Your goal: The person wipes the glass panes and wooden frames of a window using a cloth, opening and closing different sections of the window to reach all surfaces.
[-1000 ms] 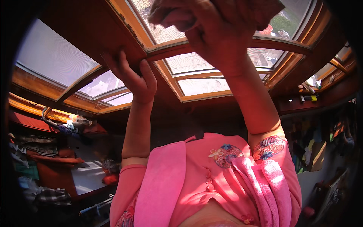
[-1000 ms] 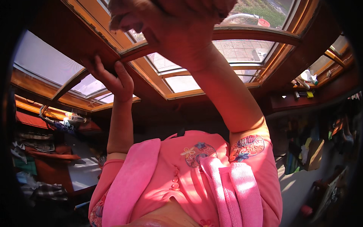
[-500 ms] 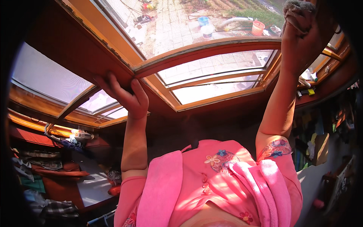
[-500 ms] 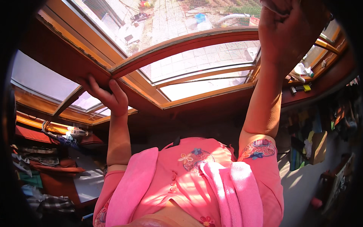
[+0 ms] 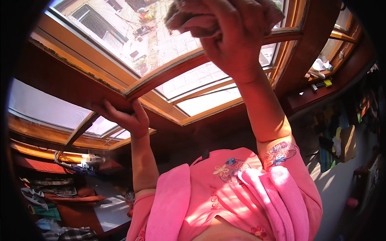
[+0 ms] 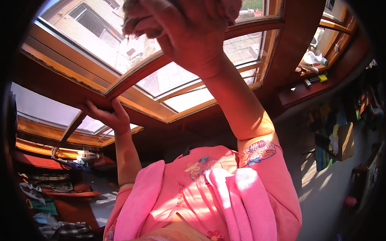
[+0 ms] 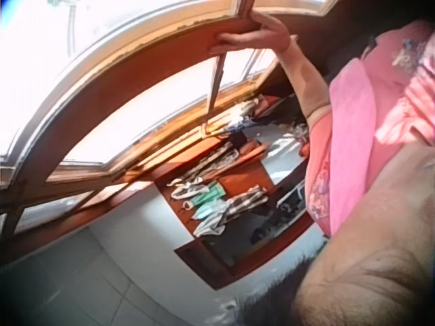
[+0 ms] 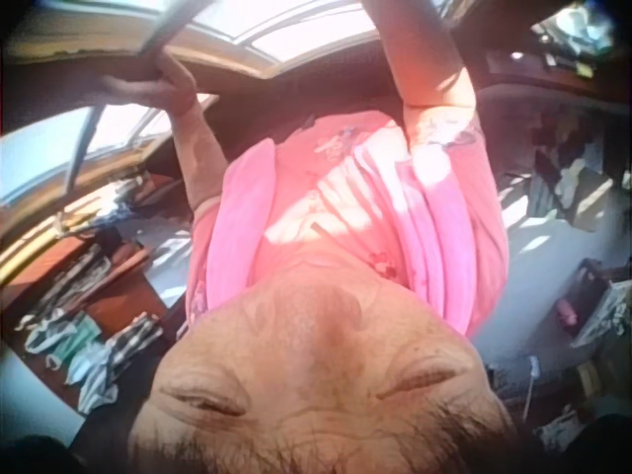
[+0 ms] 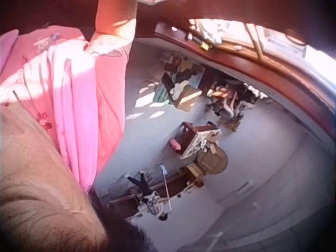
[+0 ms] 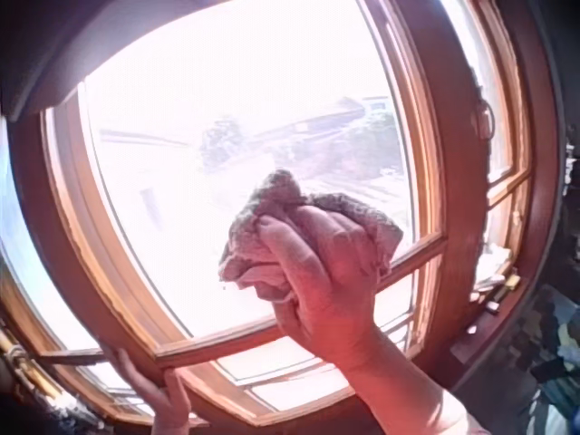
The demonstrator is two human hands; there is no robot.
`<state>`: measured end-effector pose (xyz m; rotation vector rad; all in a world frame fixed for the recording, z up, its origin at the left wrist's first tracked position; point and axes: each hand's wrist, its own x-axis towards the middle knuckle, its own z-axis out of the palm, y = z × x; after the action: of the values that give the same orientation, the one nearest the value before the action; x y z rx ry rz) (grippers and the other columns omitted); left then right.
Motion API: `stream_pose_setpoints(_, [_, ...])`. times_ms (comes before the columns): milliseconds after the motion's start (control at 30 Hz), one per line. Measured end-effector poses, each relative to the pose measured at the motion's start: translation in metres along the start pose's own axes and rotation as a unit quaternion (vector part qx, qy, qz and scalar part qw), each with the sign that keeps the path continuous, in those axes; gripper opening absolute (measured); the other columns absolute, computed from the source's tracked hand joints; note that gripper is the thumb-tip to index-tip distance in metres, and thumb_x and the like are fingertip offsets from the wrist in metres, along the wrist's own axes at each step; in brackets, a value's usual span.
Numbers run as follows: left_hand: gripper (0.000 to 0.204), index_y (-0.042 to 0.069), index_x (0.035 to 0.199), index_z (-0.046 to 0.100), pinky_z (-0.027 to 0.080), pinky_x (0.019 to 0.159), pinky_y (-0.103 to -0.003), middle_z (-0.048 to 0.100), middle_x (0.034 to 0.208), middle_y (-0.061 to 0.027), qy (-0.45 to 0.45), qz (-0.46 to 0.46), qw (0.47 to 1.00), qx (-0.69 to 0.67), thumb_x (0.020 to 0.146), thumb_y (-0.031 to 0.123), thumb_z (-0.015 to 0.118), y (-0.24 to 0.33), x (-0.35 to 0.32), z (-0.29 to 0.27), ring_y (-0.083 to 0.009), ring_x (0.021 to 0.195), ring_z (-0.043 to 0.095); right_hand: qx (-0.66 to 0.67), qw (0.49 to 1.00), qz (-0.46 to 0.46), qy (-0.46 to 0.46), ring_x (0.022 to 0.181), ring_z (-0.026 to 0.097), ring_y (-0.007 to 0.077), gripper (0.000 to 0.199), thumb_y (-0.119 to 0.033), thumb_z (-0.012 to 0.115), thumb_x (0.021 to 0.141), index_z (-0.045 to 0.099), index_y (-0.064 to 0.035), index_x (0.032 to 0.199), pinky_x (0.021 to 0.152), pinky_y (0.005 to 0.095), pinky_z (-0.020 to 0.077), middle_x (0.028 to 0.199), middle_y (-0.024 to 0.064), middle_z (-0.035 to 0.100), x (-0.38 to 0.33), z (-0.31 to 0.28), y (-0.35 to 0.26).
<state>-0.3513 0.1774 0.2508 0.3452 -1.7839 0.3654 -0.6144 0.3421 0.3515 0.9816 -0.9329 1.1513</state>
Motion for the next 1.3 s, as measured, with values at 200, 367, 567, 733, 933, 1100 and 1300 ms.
stream_pose_setpoints(200, [0.081,0.002,0.159,0.016,0.014,0.12,-0.061,-0.001,0.164,-0.0325,-0.015,0.002,1.0,-0.003,0.101,0.039,0.059,0.008,0.004,0.011,-0.0508,0.153,0.004,0.145,0.942,0.288,0.094,0.087,0.06,0.0099,0.033,0.0,0.073,0.084,0.06,-0.0064,0.113,0.077,0.0223,0.0488,0.103,0.0029,0.061,-0.015,-0.096,0.109])
stream_pose_setpoints(367, [0.082,0.0,0.159,0.016,0.012,0.12,-0.06,0.0,0.165,-0.0319,-0.023,-0.008,1.0,0.007,0.101,0.04,0.058,0.001,-0.004,-0.004,-0.0496,0.153,0.004,0.017,0.968,0.245,-0.048,0.092,0.056,0.0145,0.027,-0.002,0.067,0.085,0.056,0.0024,0.109,0.085,0.0283,0.0489,0.101,0.0044,0.06,-0.098,-0.102,0.064])
stream_pose_setpoints(567, [0.082,0.0,0.159,0.015,0.012,0.12,-0.06,0.0,0.163,-0.0341,-0.021,-0.006,1.0,-0.002,0.102,0.043,0.056,0.003,-0.001,0.0,-0.0504,0.153,0.005,-0.073,0.952,0.243,-0.169,0.114,0.055,0.0353,0.052,-0.02,0.057,0.091,0.048,0.0084,0.133,0.106,0.0428,0.0397,0.125,0.0239,0.057,-0.229,-0.156,0.029])
stream_pose_setpoints(733, [0.082,0.001,0.159,0.015,0.014,0.119,-0.06,0.001,0.163,-0.034,-0.031,0.005,0.999,0.008,0.102,0.042,0.056,0.002,0.002,-0.002,-0.0501,0.152,0.008,-0.053,0.941,0.28,-0.185,0.125,0.05,0.0311,0.058,-0.004,0.06,0.092,0.037,0.0073,0.144,0.109,0.0403,0.0385,0.143,0.0225,0.045,-0.242,-0.161,0.026])
stream_pose_setpoints(933, [0.082,-0.001,0.158,0.017,0.012,0.12,-0.061,0.0,0.163,-0.0363,-0.026,0.021,0.999,0.021,0.101,0.04,0.057,0.0,0.001,-0.005,-0.0526,0.151,0.007,-0.045,0.967,0.23,-0.094,0.105,0.056,0.0252,0.045,-0.011,0.06,0.094,0.045,0.0042,0.134,0.097,0.0361,0.0452,0.123,0.018,0.055,-0.138,-0.096,0.031])
stream_pose_setpoints(1100, [0.082,0.001,0.159,0.016,0.011,0.121,-0.059,-0.001,0.165,-0.0316,-0.031,0.021,0.999,0.011,0.102,0.043,0.057,0.004,0.006,-0.003,-0.0481,0.154,0.003,-0.006,0.953,0.123,-0.276,0.109,0.056,0.0291,0.029,-0.023,0.075,0.084,0.067,-0.013,0.11,0.096,0.0454,0.0467,0.116,0.0084,0.059,-0.225,-0.123,-0.044])
stream_pose_setpoints(1300, [0.083,0.0,0.159,0.015,0.011,0.121,-0.059,-0.001,0.164,-0.0334,-0.035,0.01,0.999,0.001,0.101,0.043,0.057,0.004,0.003,-0.006,-0.0486,0.153,0.003,0.062,0.925,0.087,-0.364,0.112,0.056,0.0213,0.035,-0.02,0.081,0.077,0.07,-0.025,0.11,0.1,0.0411,0.0463,0.119,-0.0023,0.06,-0.285,-0.159,-0.054])
